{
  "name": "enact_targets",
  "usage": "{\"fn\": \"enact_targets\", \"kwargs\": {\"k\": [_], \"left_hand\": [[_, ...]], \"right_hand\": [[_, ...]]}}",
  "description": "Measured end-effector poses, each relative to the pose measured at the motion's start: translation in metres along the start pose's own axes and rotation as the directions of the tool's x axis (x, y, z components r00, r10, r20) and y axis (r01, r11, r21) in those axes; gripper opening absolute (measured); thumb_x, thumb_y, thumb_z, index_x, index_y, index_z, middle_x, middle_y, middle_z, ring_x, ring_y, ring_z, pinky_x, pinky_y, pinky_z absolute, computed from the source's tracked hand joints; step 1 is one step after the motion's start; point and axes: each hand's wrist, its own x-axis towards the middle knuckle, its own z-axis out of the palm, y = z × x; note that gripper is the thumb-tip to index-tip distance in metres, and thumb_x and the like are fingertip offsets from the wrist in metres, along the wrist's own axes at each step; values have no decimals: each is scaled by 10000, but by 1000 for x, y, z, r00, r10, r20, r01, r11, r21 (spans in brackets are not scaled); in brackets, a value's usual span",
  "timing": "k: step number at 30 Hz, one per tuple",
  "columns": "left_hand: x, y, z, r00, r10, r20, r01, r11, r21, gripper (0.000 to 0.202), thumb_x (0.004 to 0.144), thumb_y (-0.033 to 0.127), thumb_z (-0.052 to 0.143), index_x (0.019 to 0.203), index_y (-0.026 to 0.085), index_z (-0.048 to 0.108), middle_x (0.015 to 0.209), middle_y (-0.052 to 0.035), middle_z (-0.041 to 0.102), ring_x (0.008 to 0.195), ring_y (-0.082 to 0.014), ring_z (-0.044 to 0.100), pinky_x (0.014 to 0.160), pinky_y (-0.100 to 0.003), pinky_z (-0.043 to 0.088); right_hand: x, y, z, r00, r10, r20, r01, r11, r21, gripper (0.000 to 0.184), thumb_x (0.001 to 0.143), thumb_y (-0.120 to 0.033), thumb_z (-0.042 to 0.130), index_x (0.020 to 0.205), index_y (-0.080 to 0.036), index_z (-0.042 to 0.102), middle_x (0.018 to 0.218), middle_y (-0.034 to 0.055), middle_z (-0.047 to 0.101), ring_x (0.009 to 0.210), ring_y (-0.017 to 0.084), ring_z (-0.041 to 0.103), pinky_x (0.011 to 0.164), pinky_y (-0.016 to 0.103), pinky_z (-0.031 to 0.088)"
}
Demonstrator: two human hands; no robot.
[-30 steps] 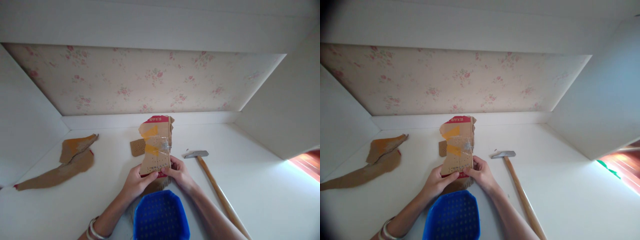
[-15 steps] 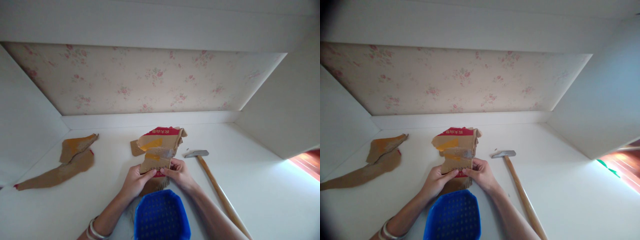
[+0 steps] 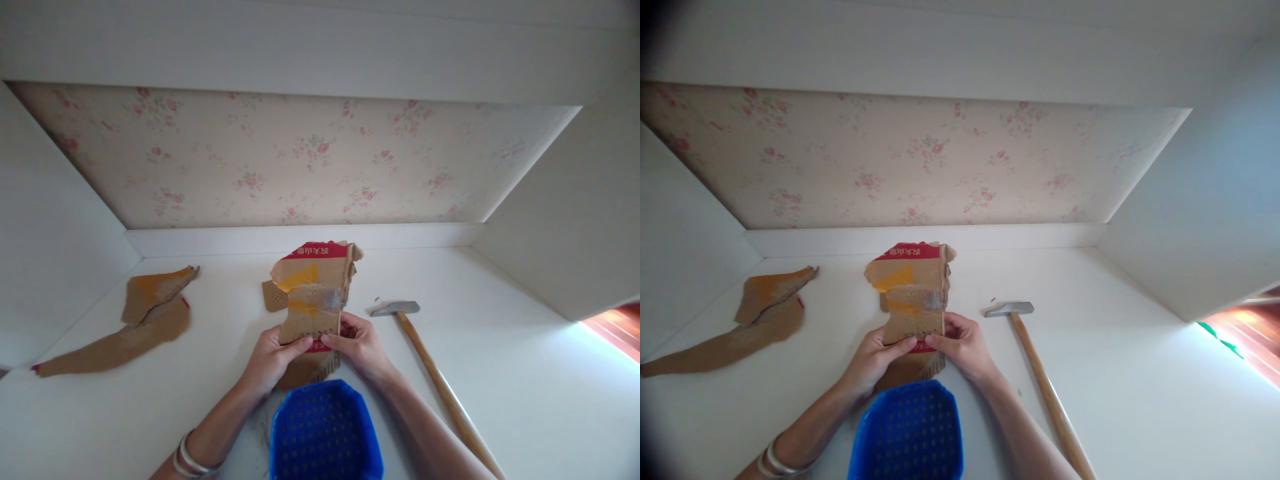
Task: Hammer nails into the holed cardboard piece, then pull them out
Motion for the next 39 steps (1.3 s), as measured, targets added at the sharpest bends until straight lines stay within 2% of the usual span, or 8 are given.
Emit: {"fn": "enact_targets", "kwargs": {"k": [4, 10, 17, 21, 29, 34, 39], "left_hand": [[1, 1, -1, 999, 39, -17, -38, 999, 26, 409, 724, 361, 821, 1049, 134, 721, 1078, -117, 762, 975, -281, 710, 924, -406, 530], [1, -1, -2, 998, 63, 21, -63, 998, 22, 389, 746, 325, 810, 1069, 136, 703, 1080, -102, 762, 991, -261, 707, 927, -371, 526], [-1, 2, 0, 1000, 14, 27, -14, 1000, 6, 415, 734, 361, 816, 1064, 130, 716, 1088, -120, 759, 1003, -284, 706, 919, -386, 534], [-1, 1, -2, 1000, -13, 14, 13, 1000, 19, 408, 714, 377, 828, 1027, 131, 741, 1058, -117, 767, 964, -289, 716, 892, -387, 545], [0, 0, -3, 999, -30, 16, 29, 999, 30, 387, 702, 395, 830, 966, 119, 770, 994, -122, 779, 912, -299, 725, 876, -406, 546], [0, 3, -2, 999, 10, 32, -11, 999, 54, 329, 728, 374, 809, 956, 140, 772, 1018, -107, 778, 948, -281, 715, 913, -395, 526], [1, 1, -3, 999, 3, 39, -5, 998, 60, 307, 722, 366, 808, 935, 148, 775, 996, -97, 782, 906, -273, 721, 889, -391, 532]], "right_hand": [[-1, 0, -1, 1000, 17, 0, -17, 1000, -16, 338, 681, -326, 874, 990, -214, 792, 895, 33, 806, 783, 226, 742, 775, 369, 581], [1, 4, -3, 1000, 13, 10, -13, 1000, -7, 322, 674, -288, 883, 979, -229, 798, 864, 21, 809, 747, 196, 740, 730, 317, 578], [1, -2, 0, 997, -21, 75, 21, 1000, 1, 423, 728, -286, 847, 1132, -231, 732, 1027, 37, 784, 911, 221, 722, 880, 376, 545], [0, -4, 0, 995, -16, 101, 18, 1000, -20, 371, 750, -295, 830, 1104, -221, 745, 1011, 40, 785, 904, 222, 721, 873, 367, 538], [0, -2, -3, 998, -8, 59, 12, 998, -68, 324, 725, -303, 844, 1033, -222, 783, 914, 30, 798, 814, 217, 727, 791, 358, 554], [0, 3, -5, 999, 1, 48, 3, 996, -93, 293, 716, -320, 851, 993, -238, 805, 888, 24, 805, 767, 208, 728, 774, 350, 557], [0, 7, -7, 999, 1, 41, 4, 993, -119, 247, 732, -313, 837, 967, -240, 813, 871, 20, 806, 777, 215, 729, 781, 358, 558]]}}
